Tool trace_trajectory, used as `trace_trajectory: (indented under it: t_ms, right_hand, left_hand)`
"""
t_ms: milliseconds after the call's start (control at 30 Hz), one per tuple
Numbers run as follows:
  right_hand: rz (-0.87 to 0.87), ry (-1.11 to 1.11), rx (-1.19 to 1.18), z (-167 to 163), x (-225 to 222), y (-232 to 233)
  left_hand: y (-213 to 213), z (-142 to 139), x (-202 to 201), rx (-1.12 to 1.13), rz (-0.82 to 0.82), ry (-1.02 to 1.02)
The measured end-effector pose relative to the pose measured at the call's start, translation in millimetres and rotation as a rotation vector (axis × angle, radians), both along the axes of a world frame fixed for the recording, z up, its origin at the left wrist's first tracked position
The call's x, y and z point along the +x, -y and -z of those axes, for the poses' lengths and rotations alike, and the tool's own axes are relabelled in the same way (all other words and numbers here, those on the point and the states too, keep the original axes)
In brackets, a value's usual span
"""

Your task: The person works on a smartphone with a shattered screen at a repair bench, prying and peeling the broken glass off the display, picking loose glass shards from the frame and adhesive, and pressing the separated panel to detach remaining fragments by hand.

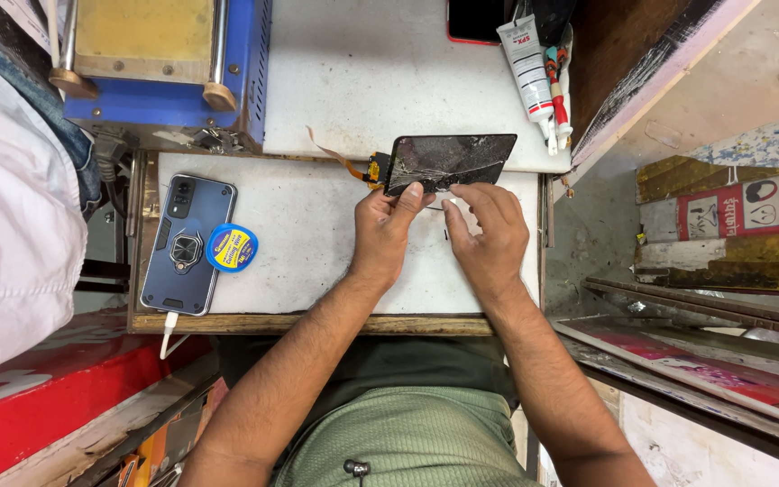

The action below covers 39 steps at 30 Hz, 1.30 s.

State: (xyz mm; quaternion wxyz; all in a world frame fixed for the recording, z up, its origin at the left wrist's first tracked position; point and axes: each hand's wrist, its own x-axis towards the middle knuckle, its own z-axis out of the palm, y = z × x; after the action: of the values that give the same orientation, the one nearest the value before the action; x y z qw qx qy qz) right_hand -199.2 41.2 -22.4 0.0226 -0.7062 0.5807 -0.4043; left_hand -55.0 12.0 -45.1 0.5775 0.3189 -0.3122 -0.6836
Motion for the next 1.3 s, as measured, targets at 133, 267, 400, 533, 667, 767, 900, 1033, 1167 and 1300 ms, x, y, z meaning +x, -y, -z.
trace_trajectory:
  t_ms: [133,267,400,533,667,767,900,1033,1167,1300]
  right_hand:
    - [0.006,-0.039,-0.068,-0.8,4.4,3.7]
    - [0.013,-0.05,-0.053,1.0,5.4,5.2]
    - [0.005,-0.059,-0.02,0.0,2.8,2.7]
    - [-0.005,-0.104,0.01,-3.6,-1.4,-2.9]
    - [0.017,0.129,0.239,-1.0,-3.5,-5.6]
    - [0.019,0.463,0.447,5.1,-4.6,-0.9]
    - [-0.096,1.304,0.779,11.5,-9.3,12.3]
    - [-0.141,1.379,0.828,13.9,-12.3,16.4]
    - [-0.161,1.295,0.834,17.5,-17.4,14.6]
    - [-0.145,1.157,0.851,17.4,-24.1,13.0]
  left_hand:
    - [-0.7,0.5,-0.9,-0.013,0.026,0.005]
    - [-0.8,1.1,-1.1,-0.019,0.02,-0.018]
    - [-1.5,2.1,-0.6,-0.016,0.006,0.007]
    - [-1.9,1.4,0.9,-0.025,-0.018,-0.009]
    - [-1.9,-0.4,1.7,-0.02,-0.005,-0.011]
    - [-2.2,-0.4,2.0,-0.024,-0.002,-0.02]
    - [-3.4,1.9,3.6,-0.003,0.016,0.037]
    - [-3.7,3.9,4.2,-0.005,0.045,0.024]
    - [-3.3,5.0,3.0,0.009,0.043,0.006]
    - [-2.1,5.6,3.3,0.006,0.029,-0.055]
